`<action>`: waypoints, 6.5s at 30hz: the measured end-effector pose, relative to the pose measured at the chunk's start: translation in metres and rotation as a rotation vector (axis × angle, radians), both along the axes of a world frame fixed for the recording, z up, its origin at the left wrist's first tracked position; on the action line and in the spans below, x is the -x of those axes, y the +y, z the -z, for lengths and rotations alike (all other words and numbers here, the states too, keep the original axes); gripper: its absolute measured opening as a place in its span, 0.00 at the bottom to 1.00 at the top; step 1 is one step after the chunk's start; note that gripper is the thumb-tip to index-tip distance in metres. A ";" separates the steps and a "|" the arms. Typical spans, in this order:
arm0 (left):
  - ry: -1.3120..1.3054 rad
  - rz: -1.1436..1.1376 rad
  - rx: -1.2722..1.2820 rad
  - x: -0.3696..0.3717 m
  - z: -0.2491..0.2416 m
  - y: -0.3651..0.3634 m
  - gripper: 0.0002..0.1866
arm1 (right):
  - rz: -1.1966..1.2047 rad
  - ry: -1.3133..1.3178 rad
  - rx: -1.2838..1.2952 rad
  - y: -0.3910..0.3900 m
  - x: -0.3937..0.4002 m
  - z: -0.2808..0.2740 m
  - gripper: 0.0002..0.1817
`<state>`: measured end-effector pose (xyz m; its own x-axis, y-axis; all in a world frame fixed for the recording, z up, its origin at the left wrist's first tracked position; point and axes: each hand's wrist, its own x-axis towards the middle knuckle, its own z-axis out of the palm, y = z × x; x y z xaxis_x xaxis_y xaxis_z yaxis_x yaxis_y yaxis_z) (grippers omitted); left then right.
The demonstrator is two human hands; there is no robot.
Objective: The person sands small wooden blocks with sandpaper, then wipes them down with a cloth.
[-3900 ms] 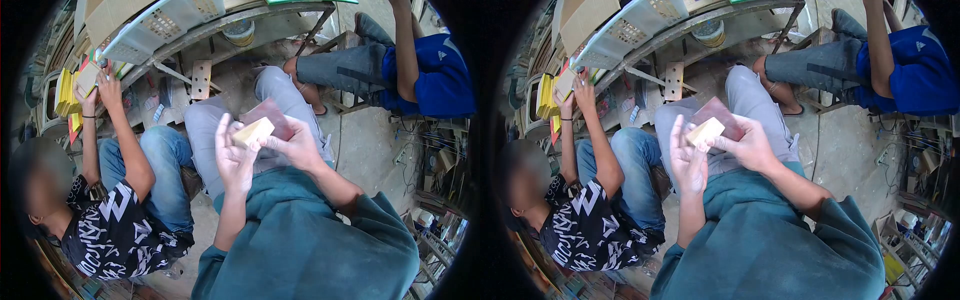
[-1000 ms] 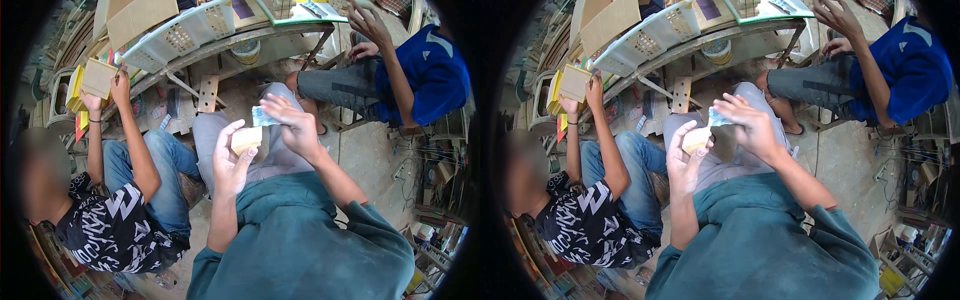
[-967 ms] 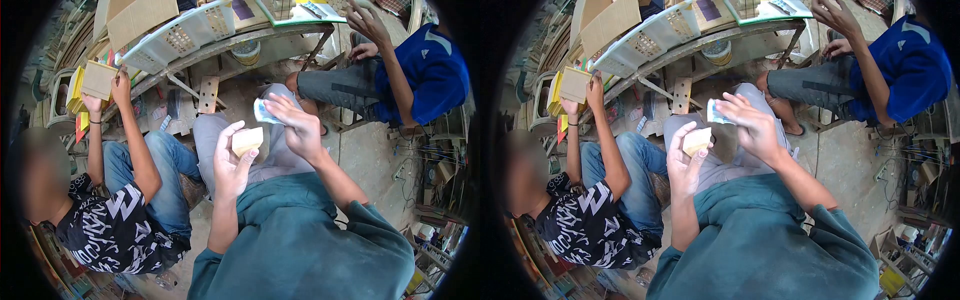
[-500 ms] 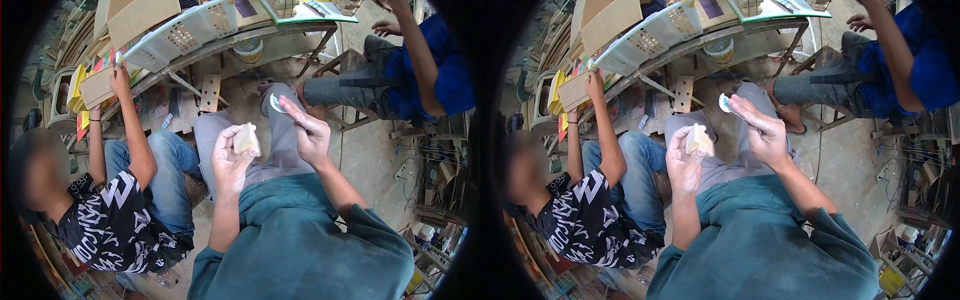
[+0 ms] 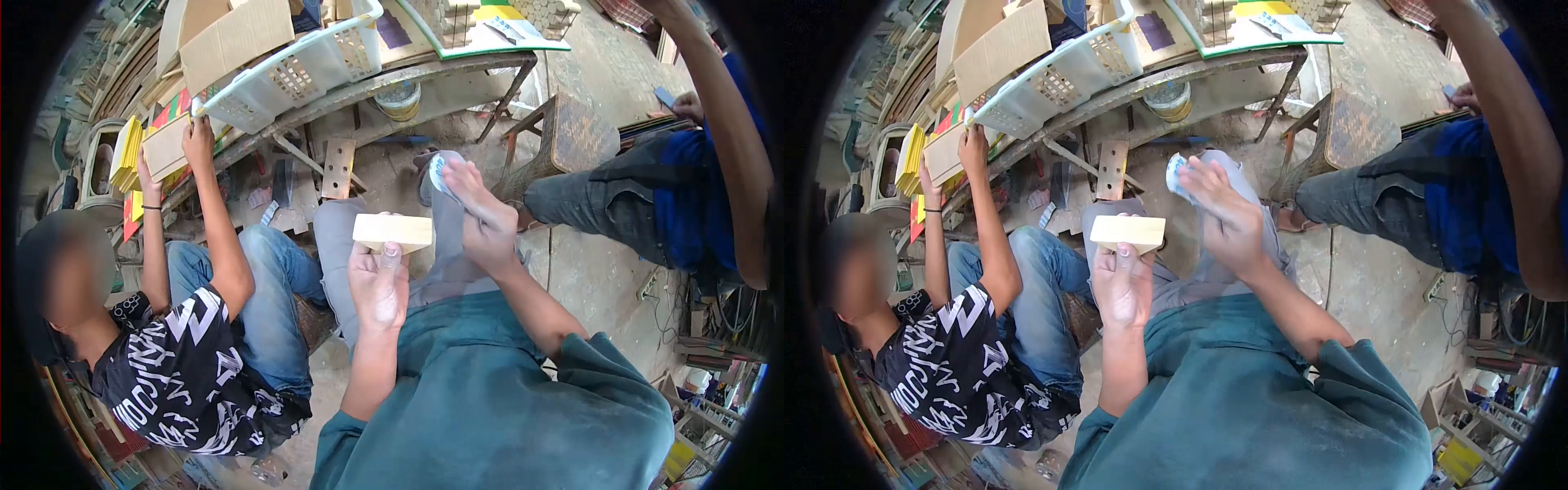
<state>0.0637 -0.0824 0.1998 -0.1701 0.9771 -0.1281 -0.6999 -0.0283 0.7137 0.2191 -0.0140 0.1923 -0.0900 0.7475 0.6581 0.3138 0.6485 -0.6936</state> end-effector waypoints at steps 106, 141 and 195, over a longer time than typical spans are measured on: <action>0.144 -0.088 0.601 -0.013 0.197 0.043 0.11 | -0.263 -0.497 0.566 -0.023 0.036 0.112 0.15; 0.078 0.198 0.022 -0.020 0.014 0.034 0.12 | -0.013 0.052 0.101 -0.030 -0.011 -0.004 0.30; 0.561 -0.141 0.041 -0.027 0.062 -0.003 0.15 | -0.140 -0.267 0.431 -0.029 0.018 0.031 0.26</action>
<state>0.0911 -0.0858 0.1380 -0.3509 0.9362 -0.0181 -0.2061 -0.0583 0.9768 0.2012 -0.0427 0.1610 -0.3309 0.9143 0.2337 0.4466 0.3699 -0.8147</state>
